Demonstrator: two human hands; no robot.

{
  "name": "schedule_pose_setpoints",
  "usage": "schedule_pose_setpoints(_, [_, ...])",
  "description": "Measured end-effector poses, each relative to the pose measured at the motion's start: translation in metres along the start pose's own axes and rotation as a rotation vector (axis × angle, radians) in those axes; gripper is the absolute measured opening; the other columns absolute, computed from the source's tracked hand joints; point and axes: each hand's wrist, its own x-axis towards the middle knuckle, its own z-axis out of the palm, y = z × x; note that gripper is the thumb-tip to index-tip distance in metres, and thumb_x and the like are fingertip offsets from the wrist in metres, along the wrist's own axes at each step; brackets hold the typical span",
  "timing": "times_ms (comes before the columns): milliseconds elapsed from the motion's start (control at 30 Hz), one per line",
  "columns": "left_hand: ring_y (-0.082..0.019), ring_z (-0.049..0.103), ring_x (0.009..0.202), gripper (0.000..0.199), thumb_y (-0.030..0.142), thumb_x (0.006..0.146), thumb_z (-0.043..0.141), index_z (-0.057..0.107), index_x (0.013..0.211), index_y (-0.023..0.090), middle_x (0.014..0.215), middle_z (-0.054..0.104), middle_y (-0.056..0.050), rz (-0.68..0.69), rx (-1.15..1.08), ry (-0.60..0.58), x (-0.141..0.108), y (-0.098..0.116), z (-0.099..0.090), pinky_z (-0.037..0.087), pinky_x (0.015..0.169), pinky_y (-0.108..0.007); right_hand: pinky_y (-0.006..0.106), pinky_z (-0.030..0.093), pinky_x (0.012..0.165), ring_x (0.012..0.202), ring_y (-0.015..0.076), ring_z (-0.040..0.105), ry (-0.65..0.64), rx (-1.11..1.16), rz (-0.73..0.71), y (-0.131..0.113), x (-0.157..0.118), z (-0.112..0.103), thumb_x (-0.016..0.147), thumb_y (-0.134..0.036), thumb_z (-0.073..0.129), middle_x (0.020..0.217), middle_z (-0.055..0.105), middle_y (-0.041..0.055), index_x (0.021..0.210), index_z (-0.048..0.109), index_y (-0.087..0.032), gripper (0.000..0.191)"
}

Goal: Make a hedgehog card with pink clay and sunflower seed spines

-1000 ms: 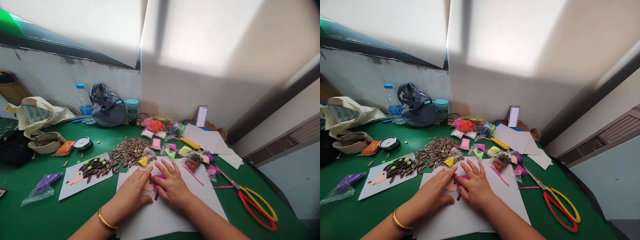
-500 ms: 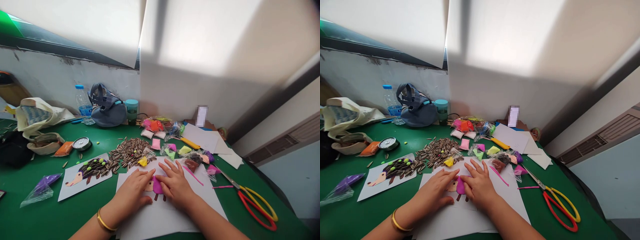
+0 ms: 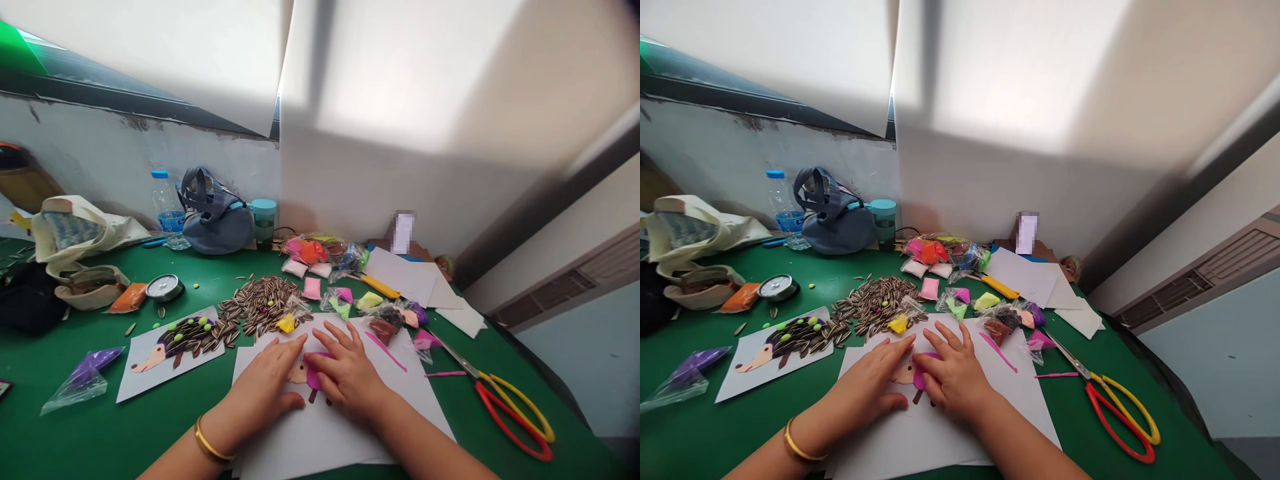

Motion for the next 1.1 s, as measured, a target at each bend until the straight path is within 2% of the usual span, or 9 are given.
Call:
schedule_pose_setpoints(233, [-0.032, 0.049, 0.133, 0.104, 0.023, 0.068, 0.083, 0.021, 0.151, 0.032, 0.148, 0.048, -0.012, -0.012, -0.002, -0.007, 0.0011, 0.0019, -0.0013, 0.038, 0.112, -0.058, 0.065, 0.006, 0.116, 0.147, 0.0303, 0.022, -0.060, -0.013, -0.017, -0.0060, 0.0054, 0.0007, 0.093, -0.034, 0.052, 0.156, 0.037, 0.0021, 0.134, 0.054, -0.039, 0.041])
schedule_pose_setpoints(400, [-0.034, 0.049, 0.132, 0.105, 0.023, 0.065, 0.086, 0.025, 0.150, 0.029, 0.145, 0.051, -0.014, -0.035, 0.010, -0.027, 0.0019, 0.0028, -0.0023, 0.039, 0.111, -0.057, 0.063, 0.006, 0.116, 0.146, 0.0306, 0.025, -0.037, -0.010, 0.007, -0.0058, 0.0051, -0.0025, 0.092, -0.032, 0.053, 0.154, 0.040, 0.0014, 0.125, 0.062, -0.037, 0.034])
schedule_pose_setpoints(567, [-0.033, 0.050, 0.132, 0.106, 0.022, 0.065, 0.086, 0.024, 0.151, 0.030, 0.146, 0.051, -0.013, -0.032, 0.001, -0.016, 0.0022, 0.0033, -0.0020, 0.038, 0.112, -0.056, 0.062, 0.008, 0.117, 0.145, 0.0300, 0.027, -0.012, -0.016, 0.004, -0.0017, 0.0048, -0.0023, 0.091, -0.032, 0.053, 0.153, 0.042, 0.0013, 0.134, 0.055, -0.036, 0.043])
schedule_pose_setpoints(667, [-0.032, 0.049, 0.133, 0.108, 0.022, 0.063, 0.087, 0.024, 0.151, 0.029, 0.146, 0.050, -0.013, -0.038, -0.005, -0.019, 0.0019, 0.0027, -0.0012, 0.037, 0.113, -0.056, 0.061, 0.005, 0.117, 0.144, 0.0300, 0.028, 0.037, -0.028, 0.008, 0.0004, 0.0038, -0.0009, 0.090, -0.031, 0.055, 0.151, 0.045, 0.0019, 0.129, 0.059, -0.034, 0.040])
schedule_pose_setpoints(767, [-0.033, 0.049, 0.133, 0.107, 0.022, 0.063, 0.087, 0.026, 0.151, 0.030, 0.146, 0.051, -0.012, -0.042, 0.004, -0.014, 0.0012, 0.0020, -0.0004, 0.038, 0.112, -0.056, 0.061, 0.004, 0.117, 0.144, 0.0305, 0.028, 0.028, -0.030, -0.010, -0.0010, 0.0034, -0.0006, 0.090, -0.030, 0.056, 0.151, 0.045, 0.0014, 0.124, 0.064, -0.034, 0.035])
schedule_pose_setpoints(933, [-0.034, 0.050, 0.132, 0.105, 0.023, 0.065, 0.086, 0.026, 0.151, 0.031, 0.145, 0.052, -0.012, -0.032, -0.002, -0.014, 0.0015, 0.0020, -0.0012, 0.040, 0.110, -0.057, 0.062, 0.006, 0.117, 0.145, 0.0311, 0.026, -0.008, -0.031, -0.011, -0.0056, 0.0044, -0.0001, 0.090, -0.030, 0.056, 0.153, 0.041, 0.0022, 0.126, 0.062, -0.035, 0.037])
schedule_pose_setpoints(1100, [-0.033, 0.049, 0.133, 0.106, 0.023, 0.066, 0.085, 0.024, 0.151, 0.030, 0.146, 0.051, -0.013, -0.028, -0.008, 0.000, 0.0022, 0.0013, -0.0004, 0.039, 0.111, -0.056, 0.061, 0.009, 0.116, 0.143, 0.0310, 0.029, 0.056, -0.030, 0.029, -0.0026, 0.0042, 0.0021, 0.090, -0.029, 0.056, 0.152, 0.043, 0.0022, 0.129, 0.060, -0.036, 0.040])
